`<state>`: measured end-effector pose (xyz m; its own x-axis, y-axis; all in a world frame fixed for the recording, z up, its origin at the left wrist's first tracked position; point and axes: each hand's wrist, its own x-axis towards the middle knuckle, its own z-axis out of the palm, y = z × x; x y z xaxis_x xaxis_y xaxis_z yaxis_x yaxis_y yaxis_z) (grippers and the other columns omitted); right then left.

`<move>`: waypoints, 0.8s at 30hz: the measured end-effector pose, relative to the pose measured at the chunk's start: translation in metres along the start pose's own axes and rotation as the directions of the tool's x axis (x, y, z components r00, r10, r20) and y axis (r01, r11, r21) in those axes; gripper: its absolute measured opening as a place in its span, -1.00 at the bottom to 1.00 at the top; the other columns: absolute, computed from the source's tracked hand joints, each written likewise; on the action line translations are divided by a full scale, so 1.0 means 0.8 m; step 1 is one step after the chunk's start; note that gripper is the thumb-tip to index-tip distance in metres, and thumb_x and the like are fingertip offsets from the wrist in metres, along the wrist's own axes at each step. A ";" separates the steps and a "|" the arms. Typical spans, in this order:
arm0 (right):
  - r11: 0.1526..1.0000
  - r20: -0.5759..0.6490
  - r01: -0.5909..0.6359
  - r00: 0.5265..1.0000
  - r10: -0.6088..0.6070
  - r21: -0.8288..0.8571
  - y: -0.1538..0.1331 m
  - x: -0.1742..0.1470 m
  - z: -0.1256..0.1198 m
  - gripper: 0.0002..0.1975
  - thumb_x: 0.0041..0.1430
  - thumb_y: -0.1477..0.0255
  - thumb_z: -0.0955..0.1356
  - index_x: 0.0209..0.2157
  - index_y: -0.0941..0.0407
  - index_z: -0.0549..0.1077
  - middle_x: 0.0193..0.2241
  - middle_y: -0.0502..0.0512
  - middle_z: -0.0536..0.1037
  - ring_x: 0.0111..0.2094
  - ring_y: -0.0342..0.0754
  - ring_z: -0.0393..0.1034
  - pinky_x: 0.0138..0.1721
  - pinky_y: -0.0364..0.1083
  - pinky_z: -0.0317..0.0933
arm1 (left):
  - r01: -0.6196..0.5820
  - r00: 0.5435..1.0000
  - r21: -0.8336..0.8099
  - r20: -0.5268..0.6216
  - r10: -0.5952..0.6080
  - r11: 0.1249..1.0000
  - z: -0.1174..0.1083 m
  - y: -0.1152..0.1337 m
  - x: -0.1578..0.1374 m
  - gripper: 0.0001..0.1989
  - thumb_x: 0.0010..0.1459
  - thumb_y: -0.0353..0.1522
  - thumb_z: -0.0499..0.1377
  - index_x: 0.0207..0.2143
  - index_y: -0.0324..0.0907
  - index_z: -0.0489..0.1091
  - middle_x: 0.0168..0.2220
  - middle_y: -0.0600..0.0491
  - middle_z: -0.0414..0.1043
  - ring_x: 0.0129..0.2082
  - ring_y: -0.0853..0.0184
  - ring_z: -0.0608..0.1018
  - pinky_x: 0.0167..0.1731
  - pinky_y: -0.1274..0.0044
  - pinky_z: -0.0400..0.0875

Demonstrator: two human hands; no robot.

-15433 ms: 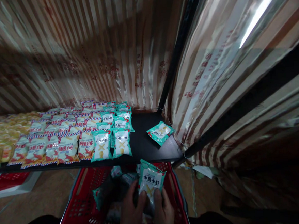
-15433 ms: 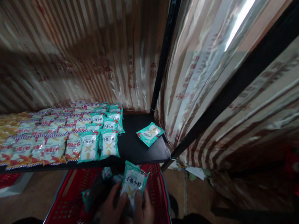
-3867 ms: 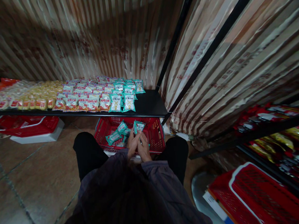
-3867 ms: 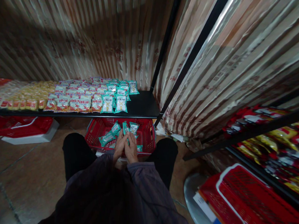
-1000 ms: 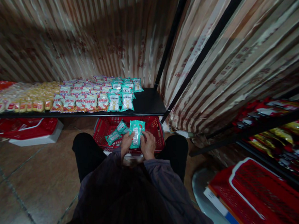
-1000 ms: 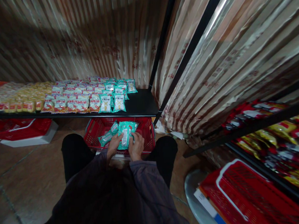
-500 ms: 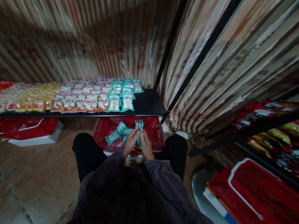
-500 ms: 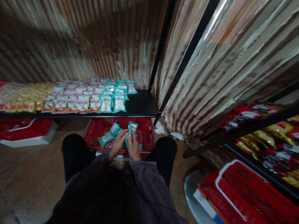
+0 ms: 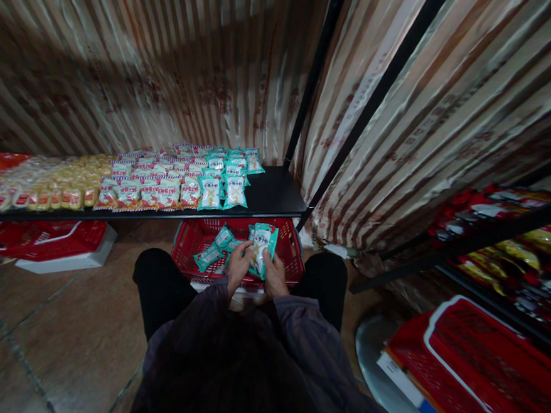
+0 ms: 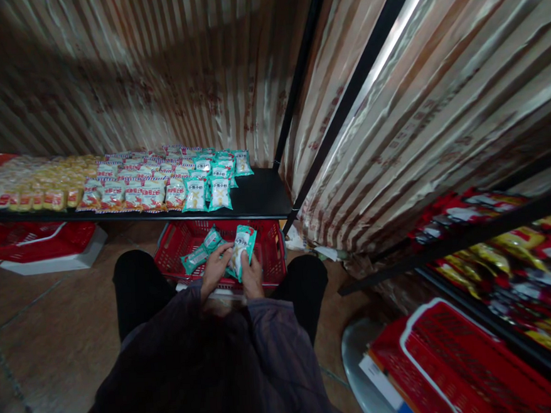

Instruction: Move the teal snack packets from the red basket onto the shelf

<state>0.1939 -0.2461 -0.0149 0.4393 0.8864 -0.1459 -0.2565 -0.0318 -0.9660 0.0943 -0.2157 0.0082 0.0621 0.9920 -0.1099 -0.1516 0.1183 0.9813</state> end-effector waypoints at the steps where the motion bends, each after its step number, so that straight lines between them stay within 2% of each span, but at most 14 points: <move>1: 0.998 -0.009 -0.029 1.000 0.029 0.050 0.001 0.001 0.000 -0.38 -0.07 -0.06 0.37 -0.14 0.15 0.51 -0.29 0.13 0.63 -0.34 0.00 0.54 -0.29 -0.05 0.41 | 0.004 1.000 0.000 -0.023 -0.004 1.000 0.000 -0.003 0.002 -0.71 -0.05 -0.24 0.32 -0.25 -0.15 0.52 -0.22 -0.02 0.54 -0.15 0.20 0.51 -0.10 0.44 0.39; 3: 0.988 -0.014 -0.081 0.996 0.084 0.132 0.001 0.002 0.000 -0.37 -0.17 -0.06 0.42 -0.20 0.16 0.52 -0.32 0.15 0.64 -0.36 0.04 0.55 -0.30 -0.03 0.42 | 0.017 0.998 -0.002 -0.061 -0.017 1.000 -0.001 -0.007 0.006 -0.71 -0.08 -0.24 0.33 -0.26 -0.16 0.51 -0.25 -0.02 0.54 -0.18 0.20 0.52 -0.10 0.42 0.39; 6: 0.979 -0.002 -0.130 0.991 0.132 0.159 0.001 0.002 0.001 -0.35 -0.24 -0.08 0.45 -0.24 0.16 0.53 -0.34 0.17 0.65 -0.35 0.09 0.56 -0.30 0.01 0.44 | 0.046 0.995 -0.014 -0.088 -0.047 0.999 -0.003 -0.011 0.013 -0.67 -0.12 -0.23 0.36 -0.28 -0.18 0.50 -0.29 -0.03 0.54 -0.22 0.21 0.53 -0.14 0.41 0.41; 10: 0.970 -0.013 -0.159 0.986 0.164 0.185 0.005 0.005 -0.001 -0.35 -0.27 -0.08 0.46 -0.25 0.15 0.52 -0.35 0.15 0.65 -0.40 0.08 0.56 -0.31 0.02 0.44 | 0.101 0.993 -0.055 -0.063 -0.104 0.993 -0.006 -0.011 0.017 -0.58 -0.17 -0.17 0.39 -0.28 -0.22 0.47 -0.33 -0.03 0.54 -0.30 0.23 0.55 -0.22 0.42 0.43; 17: 0.966 0.016 -0.242 0.970 0.242 0.093 0.013 0.009 -0.013 -0.38 -0.31 -0.09 0.47 -0.35 0.15 0.54 -0.49 0.08 0.63 -0.49 0.05 0.53 -0.39 0.01 0.43 | 0.147 0.989 -0.104 0.042 -0.144 0.984 -0.009 0.000 0.016 -0.50 -0.20 0.00 0.35 -0.39 -0.23 0.45 -0.42 0.02 0.52 -0.41 0.28 0.54 -0.38 0.49 0.41; 24: 0.961 0.022 -0.266 0.964 0.265 0.080 0.013 0.014 -0.019 -0.40 -0.30 -0.06 0.49 -0.36 0.17 0.54 -0.54 0.06 0.60 -0.54 0.03 0.50 -0.42 -0.01 0.41 | 0.143 0.989 -0.066 -0.036 -0.146 0.988 -0.003 -0.007 0.024 -0.49 -0.22 0.06 0.32 -0.52 -0.20 0.34 -0.56 0.11 0.42 -0.52 0.37 0.46 -0.50 0.56 0.33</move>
<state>0.2090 -0.2437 -0.0299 0.3360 0.8564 -0.3921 -0.4323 -0.2296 -0.8720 0.0943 -0.1969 0.0003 0.0476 0.9651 -0.2574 -0.2054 0.2616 0.9430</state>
